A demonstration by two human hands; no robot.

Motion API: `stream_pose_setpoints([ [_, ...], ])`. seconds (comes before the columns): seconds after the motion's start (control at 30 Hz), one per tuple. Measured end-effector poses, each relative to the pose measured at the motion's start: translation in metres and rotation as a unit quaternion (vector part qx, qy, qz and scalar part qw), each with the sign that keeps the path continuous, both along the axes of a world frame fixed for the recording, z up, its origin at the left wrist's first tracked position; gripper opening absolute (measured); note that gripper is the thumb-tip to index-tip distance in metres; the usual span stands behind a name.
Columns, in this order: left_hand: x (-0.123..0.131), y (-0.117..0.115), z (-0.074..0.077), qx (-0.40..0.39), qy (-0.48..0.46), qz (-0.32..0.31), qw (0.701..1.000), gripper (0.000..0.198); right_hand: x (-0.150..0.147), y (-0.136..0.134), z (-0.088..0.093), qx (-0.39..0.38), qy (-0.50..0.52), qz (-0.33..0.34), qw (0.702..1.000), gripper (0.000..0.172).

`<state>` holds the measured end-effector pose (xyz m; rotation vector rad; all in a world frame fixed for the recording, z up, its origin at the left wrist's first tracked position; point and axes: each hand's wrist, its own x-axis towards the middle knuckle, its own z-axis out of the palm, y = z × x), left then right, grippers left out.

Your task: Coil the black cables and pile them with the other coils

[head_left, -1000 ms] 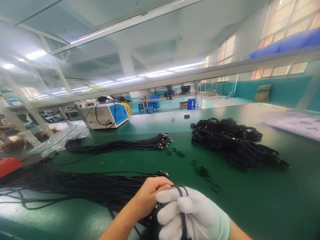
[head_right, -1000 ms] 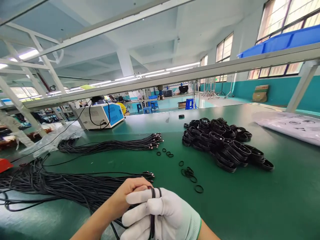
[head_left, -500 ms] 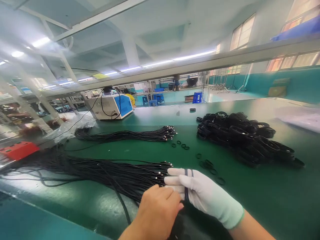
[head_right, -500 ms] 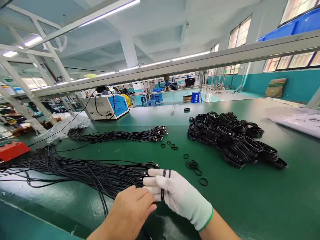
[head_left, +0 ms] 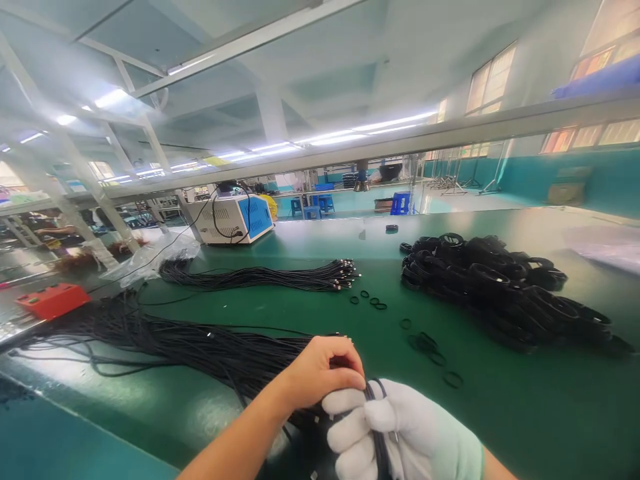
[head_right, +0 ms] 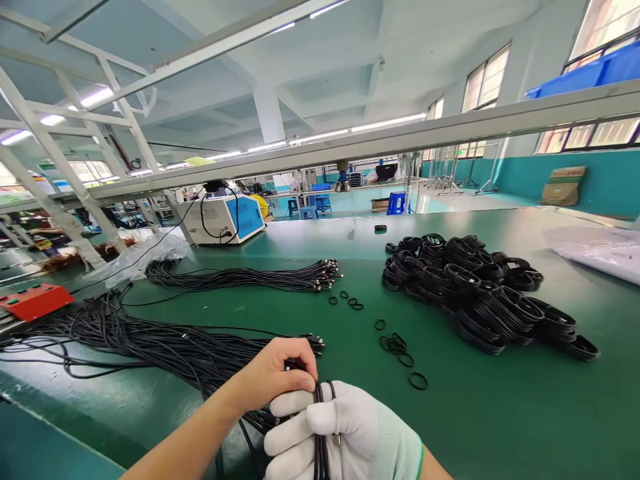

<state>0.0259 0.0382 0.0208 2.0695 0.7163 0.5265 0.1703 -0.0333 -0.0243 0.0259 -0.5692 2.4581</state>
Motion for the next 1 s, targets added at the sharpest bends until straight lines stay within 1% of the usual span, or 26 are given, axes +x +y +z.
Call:
stream_pose_setpoints([
  [0.03,0.0,0.002,-0.005,-0.001,-0.003,0.007,1.0,0.009,-0.001,0.0,0.004,-0.007,0.01,-0.011,1.0,0.036],
  [0.07,-0.002,0.004,-0.009,0.008,0.008,0.015,1.0,0.014,-0.001,0.0,0.008,-0.007,0.015,-0.038,0.999,0.035],
  [0.13,-0.008,0.006,-0.016,0.06,0.073,0.043,0.995,0.022,0.002,0.003,0.015,0.009,0.018,-0.116,0.993,0.03],
  [0.2,-0.017,0.006,-0.023,0.12,0.147,0.089,0.978,0.025,0.008,0.007,0.019,0.019,0.008,-0.199,0.98,0.028],
  [0.3,-0.027,-0.009,-0.035,0.198,0.222,0.151,0.943,0.026,0.022,0.015,0.02,0.014,-0.03,-0.287,0.957,0.027],
  [0.37,-0.026,-0.027,-0.04,0.265,0.255,0.166,0.915,0.026,0.029,0.02,0.016,0.004,-0.054,-0.32,0.946,0.025],
  [0.43,-0.018,-0.047,-0.043,0.328,0.266,0.158,0.893,0.024,0.031,0.022,0.012,-0.004,-0.067,-0.339,0.938,0.026],
  [0.5,-0.007,-0.061,-0.042,0.371,0.25,0.141,0.883,0.02,0.029,0.02,0.009,-0.004,-0.095,-0.347,0.933,0.03],
  [0.57,0.001,-0.067,-0.039,0.402,0.225,0.117,0.88,0.016,0.025,0.016,0.007,0.005,-0.145,-0.345,0.927,0.034],
  [0.63,0.002,-0.066,-0.032,0.43,0.2,0.084,0.876,0.012,0.02,0.009,0.008,0.021,-0.198,-0.31,0.93,0.034],
  [0.7,-0.006,-0.06,-0.021,0.441,0.191,0.056,0.875,0.011,0.016,0.002,0.009,0.056,-0.222,-0.236,0.944,0.026],
  [0.77,-0.017,-0.052,-0.008,0.417,0.189,0.035,0.889,0.016,0.011,-0.004,0.007,0.091,-0.209,-0.146,0.963,0.02],
  [0.83,-0.027,-0.045,0.004,0.35,0.179,0.02,0.919,0.014,0.006,-0.008,0.002,0.094,-0.166,-0.078,0.979,0.023],
  [0.9,-0.032,-0.039,0.009,0.24,0.143,0.011,0.96,0.007,0.001,-0.01,-0.006,0.077,-0.133,-0.043,0.987,0.031],
  [0.93,-0.033,-0.037,0.008,0.17,0.115,0.015,0.979,0.005,-0.001,-0.01,-0.011,0.071,-0.125,-0.036,0.989,0.033],
  [0.97,-0.032,-0.034,0.005,0.098,0.084,0.023,0.991,0.006,-0.004,-0.011,-0.014,0.064,-0.12,-0.031,0.99,0.033],
  [1.0,-0.031,-0.032,0.001,0.034,0.055,0.034,0.997,0.007,-0.006,-0.011,-0.016,0.054,-0.114,-0.025,0.992,0.031],
])
